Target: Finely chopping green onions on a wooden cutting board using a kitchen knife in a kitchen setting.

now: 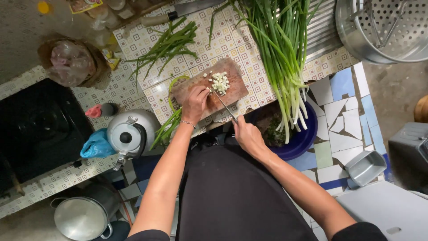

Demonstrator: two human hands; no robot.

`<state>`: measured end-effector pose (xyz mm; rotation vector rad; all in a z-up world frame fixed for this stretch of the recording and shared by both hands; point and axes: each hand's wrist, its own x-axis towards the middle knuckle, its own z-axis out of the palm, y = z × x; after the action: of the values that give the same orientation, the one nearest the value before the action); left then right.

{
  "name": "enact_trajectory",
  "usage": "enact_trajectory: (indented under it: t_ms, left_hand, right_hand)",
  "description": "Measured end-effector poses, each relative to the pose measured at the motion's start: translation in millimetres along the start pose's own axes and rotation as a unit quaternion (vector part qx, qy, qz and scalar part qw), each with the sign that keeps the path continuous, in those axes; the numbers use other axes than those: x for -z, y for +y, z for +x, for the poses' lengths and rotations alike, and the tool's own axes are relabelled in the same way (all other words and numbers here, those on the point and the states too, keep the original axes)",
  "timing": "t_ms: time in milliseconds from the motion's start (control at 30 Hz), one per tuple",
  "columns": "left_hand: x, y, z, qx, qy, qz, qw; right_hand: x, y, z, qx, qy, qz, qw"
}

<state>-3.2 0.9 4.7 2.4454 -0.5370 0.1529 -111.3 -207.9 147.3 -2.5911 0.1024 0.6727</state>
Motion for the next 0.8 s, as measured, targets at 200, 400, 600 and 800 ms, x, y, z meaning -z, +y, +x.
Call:
enact_trajectory:
  t_ms: [200,400,600,800]
  left_hand:
    - [-15.1,-10.1,-2.3,0.009,0.005,-0.008,1.000]
    - [9.4,7.6,5.3,0.002,-0.004,0.081,0.997]
    - [-21.3,-25.2,-13.6,0.002,-0.007,0.040,0.999]
    - [5.6,6.0,-3.7,0.012,0.016,0.029,0.999]
  right_hand:
    - [-18.9,-10.1,39.8,0.046,0.021,-0.016,0.999]
    - [-29.8,0.5,46.9,0.056,0.037,-0.057,0.996]
    - [-30.2,-6.6,53.9,0.057,0.024,-0.043,0.997]
    - [-22.3,-18.6,44.2,0.069,0.050,-0.073,0.994]
